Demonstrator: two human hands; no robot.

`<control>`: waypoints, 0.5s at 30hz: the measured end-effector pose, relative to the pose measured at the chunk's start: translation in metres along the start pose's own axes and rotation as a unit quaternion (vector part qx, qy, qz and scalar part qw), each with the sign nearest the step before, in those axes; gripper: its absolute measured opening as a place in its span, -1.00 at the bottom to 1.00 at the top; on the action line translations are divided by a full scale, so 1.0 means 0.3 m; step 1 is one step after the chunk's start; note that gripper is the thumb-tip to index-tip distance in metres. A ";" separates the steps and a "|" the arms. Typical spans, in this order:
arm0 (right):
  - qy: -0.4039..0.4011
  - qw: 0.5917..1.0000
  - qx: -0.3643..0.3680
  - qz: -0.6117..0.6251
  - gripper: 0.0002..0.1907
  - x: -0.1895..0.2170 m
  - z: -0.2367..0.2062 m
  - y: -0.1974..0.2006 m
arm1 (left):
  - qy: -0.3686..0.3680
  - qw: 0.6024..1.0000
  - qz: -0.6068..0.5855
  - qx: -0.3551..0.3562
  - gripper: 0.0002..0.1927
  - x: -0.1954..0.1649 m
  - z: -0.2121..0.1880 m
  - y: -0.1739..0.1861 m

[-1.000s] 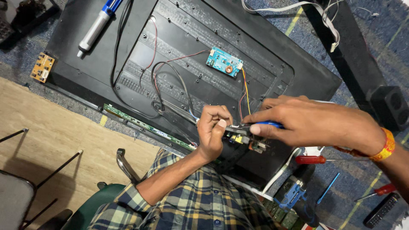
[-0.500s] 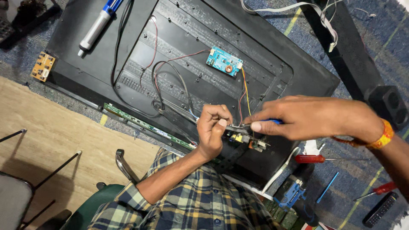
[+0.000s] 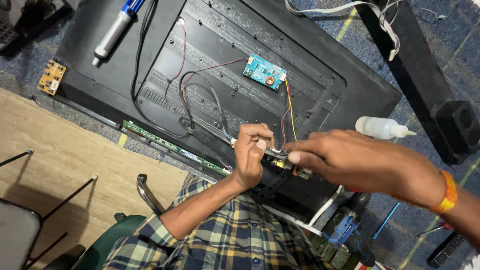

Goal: The person works on a disassembled television, connecting a ribbon cable to the mainboard, inserting a black plastic component into the board, and using a screwdriver and pliers to adjust and secure connections. The person repeatedly checks and repositions the components throughout the clip.

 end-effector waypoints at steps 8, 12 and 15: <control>-0.013 0.994 -0.085 -0.070 -0.40 0.055 -0.067 -0.014 | 0.033 0.999 -0.022 -0.014 -0.80 0.008 -0.001 0.004; 0.091 0.951 -0.214 -0.205 -0.40 0.041 -0.069 -0.015 | 0.036 0.997 -0.064 -0.013 -0.81 0.012 -0.003 0.001; 0.130 0.917 -0.269 -0.265 -0.41 0.017 -0.059 -0.014 | 0.032 0.995 -0.090 -0.015 -0.84 0.016 -0.001 -0.004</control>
Point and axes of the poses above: each hand's wrist, its own z-axis towards the middle knuckle, its own y-axis out of the back of the hand, x = y × z, the point moved 3 cm from there along z, towards the middle knuckle, and after that the axes turned 3 degrees about y, right-handed, at the moved point
